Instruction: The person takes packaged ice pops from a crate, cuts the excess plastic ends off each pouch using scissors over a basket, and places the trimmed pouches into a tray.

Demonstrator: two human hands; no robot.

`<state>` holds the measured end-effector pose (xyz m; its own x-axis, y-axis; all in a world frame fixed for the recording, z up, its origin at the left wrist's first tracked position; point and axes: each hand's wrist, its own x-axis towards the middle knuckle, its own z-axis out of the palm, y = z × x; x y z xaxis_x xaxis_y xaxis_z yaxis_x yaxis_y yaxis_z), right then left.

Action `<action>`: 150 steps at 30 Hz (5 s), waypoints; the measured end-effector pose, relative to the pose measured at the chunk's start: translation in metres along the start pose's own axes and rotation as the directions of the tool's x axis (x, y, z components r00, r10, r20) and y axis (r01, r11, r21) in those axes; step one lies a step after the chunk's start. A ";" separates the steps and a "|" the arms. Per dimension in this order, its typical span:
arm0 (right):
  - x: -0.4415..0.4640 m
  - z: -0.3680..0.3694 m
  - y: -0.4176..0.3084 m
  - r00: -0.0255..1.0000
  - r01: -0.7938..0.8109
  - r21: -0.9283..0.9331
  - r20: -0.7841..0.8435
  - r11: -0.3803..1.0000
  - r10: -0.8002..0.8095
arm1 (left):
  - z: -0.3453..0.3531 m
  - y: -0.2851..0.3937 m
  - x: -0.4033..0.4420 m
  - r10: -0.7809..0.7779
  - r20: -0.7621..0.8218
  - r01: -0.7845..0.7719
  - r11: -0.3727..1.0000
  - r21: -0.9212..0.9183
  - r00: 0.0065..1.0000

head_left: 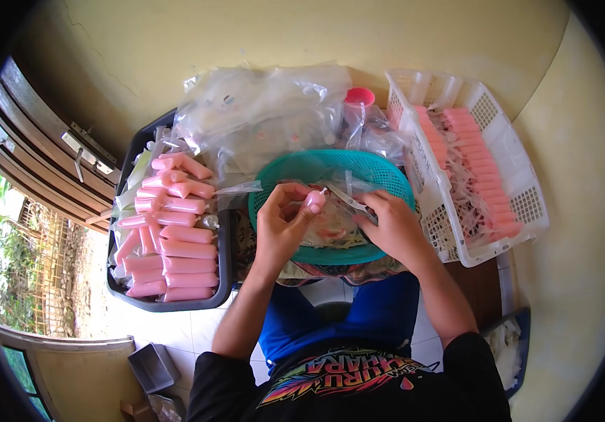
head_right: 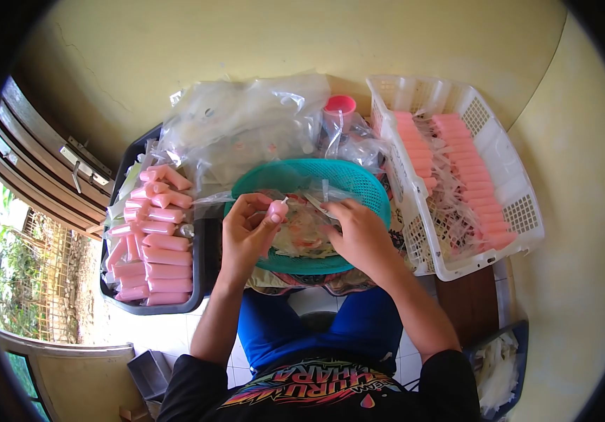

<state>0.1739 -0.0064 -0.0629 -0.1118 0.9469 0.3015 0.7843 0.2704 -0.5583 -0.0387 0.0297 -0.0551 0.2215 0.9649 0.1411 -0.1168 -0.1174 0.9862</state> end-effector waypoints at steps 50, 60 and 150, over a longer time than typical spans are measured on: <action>0.221 0.124 -0.180 0.983 0.169 0.761 -0.082 0.626 -0.165 | -0.245 0.063 0.099 0.434 -0.220 -0.167 0.693 0.702 0.874; 0.256 0.182 -0.173 0.870 0.489 0.468 -0.324 0.737 -0.371 | -0.250 0.043 0.114 0.431 -0.207 -0.023 0.471 0.882 0.878; 0.040 -0.136 0.215 0.875 -0.288 -0.318 0.296 0.904 0.383 | 0.259 -0.033 0.174 0.039 0.633 -0.525 0.598 0.605 0.773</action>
<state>0.4212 0.0660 -0.0663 0.0216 0.9837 -0.1786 0.9346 -0.0833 -0.3458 0.2544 0.1406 -0.0407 0.7793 0.5931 0.2022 0.3999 -0.7192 0.5682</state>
